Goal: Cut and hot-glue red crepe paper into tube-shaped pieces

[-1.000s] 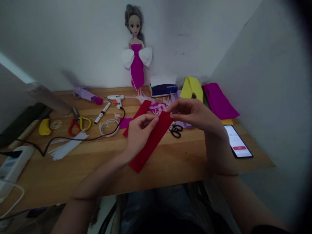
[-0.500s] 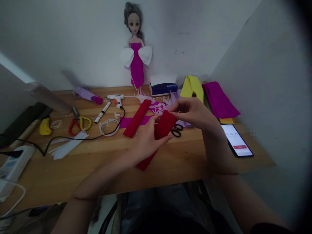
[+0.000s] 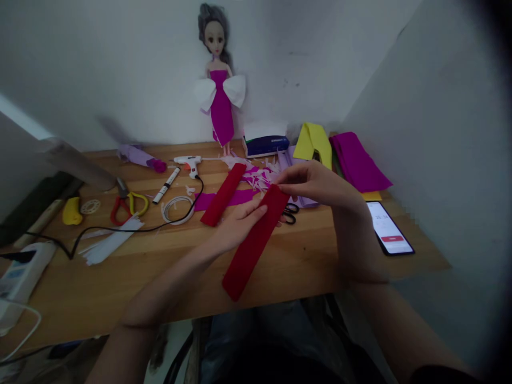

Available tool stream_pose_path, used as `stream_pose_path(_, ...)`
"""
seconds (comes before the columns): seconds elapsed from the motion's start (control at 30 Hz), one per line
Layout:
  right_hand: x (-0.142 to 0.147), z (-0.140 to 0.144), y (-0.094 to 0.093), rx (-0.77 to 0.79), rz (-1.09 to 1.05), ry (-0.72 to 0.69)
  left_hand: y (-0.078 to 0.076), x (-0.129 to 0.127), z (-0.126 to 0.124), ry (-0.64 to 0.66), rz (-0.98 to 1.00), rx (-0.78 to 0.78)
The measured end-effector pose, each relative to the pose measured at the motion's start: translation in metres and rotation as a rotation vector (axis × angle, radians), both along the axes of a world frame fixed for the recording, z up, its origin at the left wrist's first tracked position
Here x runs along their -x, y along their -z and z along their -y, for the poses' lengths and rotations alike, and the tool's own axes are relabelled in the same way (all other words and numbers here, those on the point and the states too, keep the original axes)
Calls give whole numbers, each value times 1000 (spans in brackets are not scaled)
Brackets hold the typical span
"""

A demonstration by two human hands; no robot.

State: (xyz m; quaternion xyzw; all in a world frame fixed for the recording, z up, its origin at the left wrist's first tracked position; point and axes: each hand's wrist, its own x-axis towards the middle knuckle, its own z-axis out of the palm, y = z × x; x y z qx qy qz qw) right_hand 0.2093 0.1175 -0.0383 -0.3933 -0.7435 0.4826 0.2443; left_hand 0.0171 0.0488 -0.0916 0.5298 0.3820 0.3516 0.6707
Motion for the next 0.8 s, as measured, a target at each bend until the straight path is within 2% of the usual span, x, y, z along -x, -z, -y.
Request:
stream_pose_path(0.07, -3, -4, 0, 15, 23, -40, 1, 1, -2, 27, 12, 12)
stream_pose_path(0.13, -3, -7, 0, 30, 39, -69, 2, 0, -3, 15, -34, -39)
stream_pose_path(0.47, 3, -3, 0, 69, 106, -55, 13, -11, 5, -168, -224, -287)
stream_pose_path(0.6, 1, -5, 1, 20, 140, -63, 12, -8, 3, -178, -276, -268)
stream_pose_path(0.8, -5, -7, -1, -33, 184, -95, 7, -7, 0, -181, -108, -125)
